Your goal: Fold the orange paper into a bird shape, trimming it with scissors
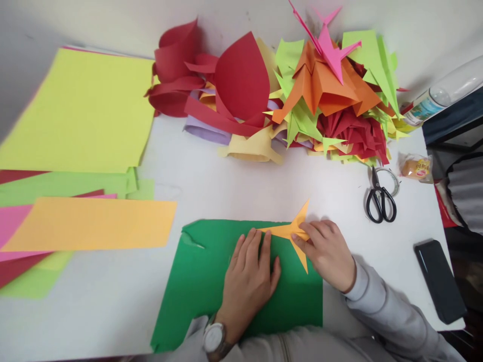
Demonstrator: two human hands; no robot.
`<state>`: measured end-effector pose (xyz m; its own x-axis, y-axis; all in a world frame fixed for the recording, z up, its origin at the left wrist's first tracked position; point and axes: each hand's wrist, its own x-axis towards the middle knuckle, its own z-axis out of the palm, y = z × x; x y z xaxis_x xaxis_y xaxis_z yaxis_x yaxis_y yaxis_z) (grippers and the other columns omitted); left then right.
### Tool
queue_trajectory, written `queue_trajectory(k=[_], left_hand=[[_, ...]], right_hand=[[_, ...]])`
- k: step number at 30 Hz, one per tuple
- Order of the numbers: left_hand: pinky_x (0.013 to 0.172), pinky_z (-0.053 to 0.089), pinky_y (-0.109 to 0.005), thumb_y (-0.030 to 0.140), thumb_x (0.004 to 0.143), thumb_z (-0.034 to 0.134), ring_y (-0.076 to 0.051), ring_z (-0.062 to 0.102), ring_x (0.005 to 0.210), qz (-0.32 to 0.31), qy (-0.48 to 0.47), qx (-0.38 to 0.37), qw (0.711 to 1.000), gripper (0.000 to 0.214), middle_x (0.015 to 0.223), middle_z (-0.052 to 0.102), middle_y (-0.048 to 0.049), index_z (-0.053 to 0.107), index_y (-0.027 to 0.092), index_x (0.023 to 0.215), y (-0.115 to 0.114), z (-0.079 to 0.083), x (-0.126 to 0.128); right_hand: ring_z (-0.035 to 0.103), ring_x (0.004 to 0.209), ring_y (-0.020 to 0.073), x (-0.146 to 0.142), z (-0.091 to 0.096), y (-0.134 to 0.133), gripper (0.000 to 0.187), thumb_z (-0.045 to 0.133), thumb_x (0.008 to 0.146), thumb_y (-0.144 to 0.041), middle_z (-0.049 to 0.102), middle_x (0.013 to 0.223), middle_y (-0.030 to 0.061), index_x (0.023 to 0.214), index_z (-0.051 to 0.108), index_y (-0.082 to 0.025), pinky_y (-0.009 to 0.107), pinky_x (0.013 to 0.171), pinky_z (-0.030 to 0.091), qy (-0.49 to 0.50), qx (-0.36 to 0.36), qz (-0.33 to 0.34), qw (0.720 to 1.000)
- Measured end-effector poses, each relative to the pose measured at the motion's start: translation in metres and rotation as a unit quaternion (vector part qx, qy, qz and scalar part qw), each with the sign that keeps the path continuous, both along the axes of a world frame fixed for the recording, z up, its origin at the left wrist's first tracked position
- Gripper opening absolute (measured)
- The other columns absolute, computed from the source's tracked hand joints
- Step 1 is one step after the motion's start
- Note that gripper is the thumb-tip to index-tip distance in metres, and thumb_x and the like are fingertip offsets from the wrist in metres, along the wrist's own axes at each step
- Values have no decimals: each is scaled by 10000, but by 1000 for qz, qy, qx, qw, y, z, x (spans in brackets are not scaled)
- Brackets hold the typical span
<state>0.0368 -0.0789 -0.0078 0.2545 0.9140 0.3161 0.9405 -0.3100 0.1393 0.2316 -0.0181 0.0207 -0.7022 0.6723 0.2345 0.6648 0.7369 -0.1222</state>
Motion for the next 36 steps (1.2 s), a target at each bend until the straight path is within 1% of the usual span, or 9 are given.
queue_trajectory(k=[4, 8, 17, 22, 24, 27, 30, 33, 36], left_hand=[[998, 444, -493, 211, 884, 520, -353, 583, 1144, 2, -1, 2, 1000, 607, 1204, 603, -253, 353, 3, 1429, -1, 1, 1], [1010, 427, -478, 213, 895, 495, -340, 594, 1135, -5, 0, -7, 1000, 642, 1216, 620, -239, 290, -1, 1465, -2, -1, 0], [1020, 424, -487, 215, 887, 506, -339, 605, 1120, 19, 8, 8, 1000, 680, 1201, 622, -239, 249, 3, 1480, -2, 0, 2], [977, 433, -540, 298, 890, 502, -384, 590, 1111, 48, 26, 12, 998, 729, 1171, 604, -291, 230, -59, 1464, -3, 3, -2], [979, 428, -541, 298, 889, 513, -384, 585, 1116, 51, 23, 19, 998, 731, 1169, 606, -288, 232, -51, 1467, -3, 3, -2], [1052, 380, -485, 269, 903, 507, -331, 574, 1161, -7, 0, 16, 1000, 648, 1215, 625, -229, 301, 16, 1463, -3, 4, 1], [1110, 313, -451, 317, 927, 477, -306, 576, 1165, -80, -22, -7, 997, 506, 1230, 649, -176, 482, 46, 1355, -1, 4, 7], [1118, 295, -449, 363, 937, 464, -306, 592, 1131, -81, -22, -20, 996, 472, 1194, 669, -175, 571, 37, 1262, 1, 3, 11], [1108, 309, -447, 367, 940, 462, -305, 595, 1123, -55, -22, -19, 998, 503, 1161, 669, -198, 552, 10, 1282, 0, 2, 12]], right_hand=[[520, 983, 214, 0, -1, -1, 226, 521, 933, -108, 661, 1105, 88, 1061, 682, -203, 408, 859, 379, -4, 1, -6, 1000], [522, 977, 211, -1, -2, -2, 229, 518, 938, -115, 665, 1112, 79, 1069, 677, -216, 412, 864, 378, -9, -3, -13, 1000], [522, 974, 208, 0, -2, -2, 216, 534, 937, -126, 665, 1115, 81, 1075, 675, -214, 412, 860, 379, -9, -10, -11, 1000], [520, 975, 213, 0, -2, -2, 194, 559, 929, -139, 668, 1110, 73, 1060, 680, -214, 413, 856, 378, -6, -4, -10, 1000], [519, 966, 216, 0, -2, -2, 194, 550, 933, -138, 671, 1099, 73, 1053, 683, -213, 413, 850, 379, -4, 1, -10, 1000], [518, 964, 220, -1, -1, -2, 194, 546, 937, -149, 668, 1102, 77, 1057, 683, -213, 415, 846, 381, -6, -4, -12, 1000], [514, 967, 224, -2, 1, -1, 192, 549, 939, -176, 664, 1119, 73, 1073, 680, -217, 416, 847, 380, -15, -18, -14, 1000], [512, 976, 226, -1, 1, -1, 198, 544, 941, -177, 661, 1125, 75, 1082, 677, -218, 417, 851, 378, -16, -23, -12, 1000], [514, 991, 224, 0, 0, -1, 205, 547, 936, -160, 655, 1133, 81, 1086, 677, -214, 417, 858, 377, -16, -22, -10, 1000]])
